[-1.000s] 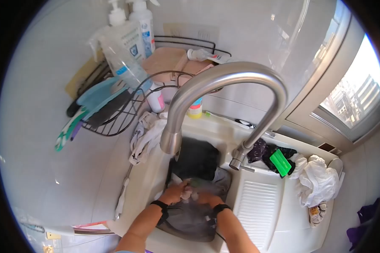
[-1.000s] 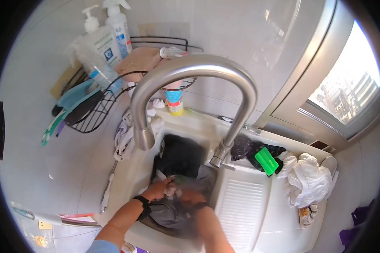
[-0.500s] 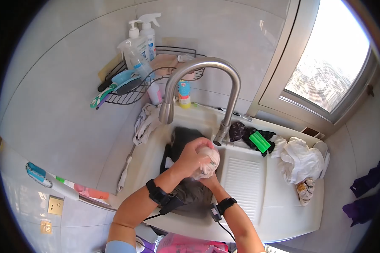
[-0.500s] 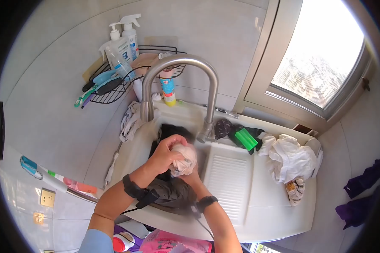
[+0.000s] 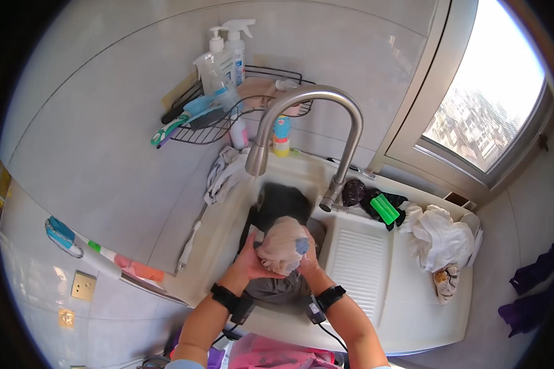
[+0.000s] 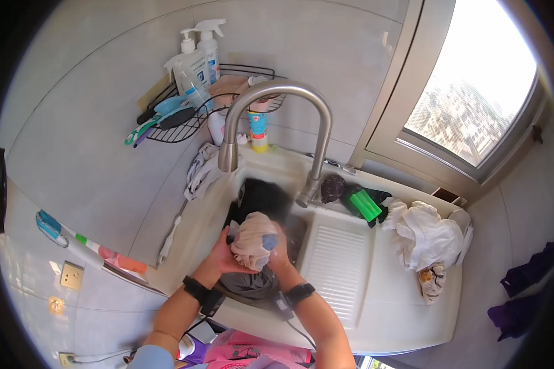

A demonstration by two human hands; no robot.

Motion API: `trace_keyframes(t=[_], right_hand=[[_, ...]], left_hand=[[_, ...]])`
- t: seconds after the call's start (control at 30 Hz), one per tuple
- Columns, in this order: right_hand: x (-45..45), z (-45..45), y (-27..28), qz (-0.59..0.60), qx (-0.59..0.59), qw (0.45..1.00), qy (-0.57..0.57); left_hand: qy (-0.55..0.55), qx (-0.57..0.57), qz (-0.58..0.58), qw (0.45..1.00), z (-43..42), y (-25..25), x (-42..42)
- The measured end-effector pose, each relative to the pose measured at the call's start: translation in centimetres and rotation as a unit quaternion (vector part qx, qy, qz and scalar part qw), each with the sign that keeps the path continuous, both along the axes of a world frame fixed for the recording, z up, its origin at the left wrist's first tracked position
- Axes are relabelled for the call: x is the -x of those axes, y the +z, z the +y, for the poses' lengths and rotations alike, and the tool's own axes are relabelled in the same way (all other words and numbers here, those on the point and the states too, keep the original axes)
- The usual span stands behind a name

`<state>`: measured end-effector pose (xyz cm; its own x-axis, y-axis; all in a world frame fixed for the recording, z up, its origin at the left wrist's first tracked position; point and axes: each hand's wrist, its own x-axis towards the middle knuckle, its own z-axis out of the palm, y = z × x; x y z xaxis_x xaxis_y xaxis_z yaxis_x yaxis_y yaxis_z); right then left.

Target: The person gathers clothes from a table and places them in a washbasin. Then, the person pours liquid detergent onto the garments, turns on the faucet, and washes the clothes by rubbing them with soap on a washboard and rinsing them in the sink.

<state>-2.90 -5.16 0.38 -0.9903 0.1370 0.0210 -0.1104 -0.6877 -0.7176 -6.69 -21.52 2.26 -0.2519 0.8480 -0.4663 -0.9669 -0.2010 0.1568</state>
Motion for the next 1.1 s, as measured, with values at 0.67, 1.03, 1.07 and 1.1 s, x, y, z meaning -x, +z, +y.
trace_keyframes(t=[0.67,1.03,1.07,1.1], right_hand=[[-3.1,5.4,6.0,0.304,-0.610,0.732,-0.009],[-1.4,-0.1,-1.6,-0.252,0.247,0.928,-0.116],[-1.5,0.3,-2.2,-0.144,0.278,0.949,0.027],[-1.9,0.0,-3.0,-0.157,0.283,0.946,0.033]], left_hand=[[0.141,-0.079,0.214,0.963,2.3,-5.4,0.2],[0.196,0.309,0.599,0.712,6.2,2.6,0.2],[0.169,0.298,0.688,0.640,6.0,3.0,0.0],[0.153,0.275,0.739,0.595,5.8,3.1,0.0]])
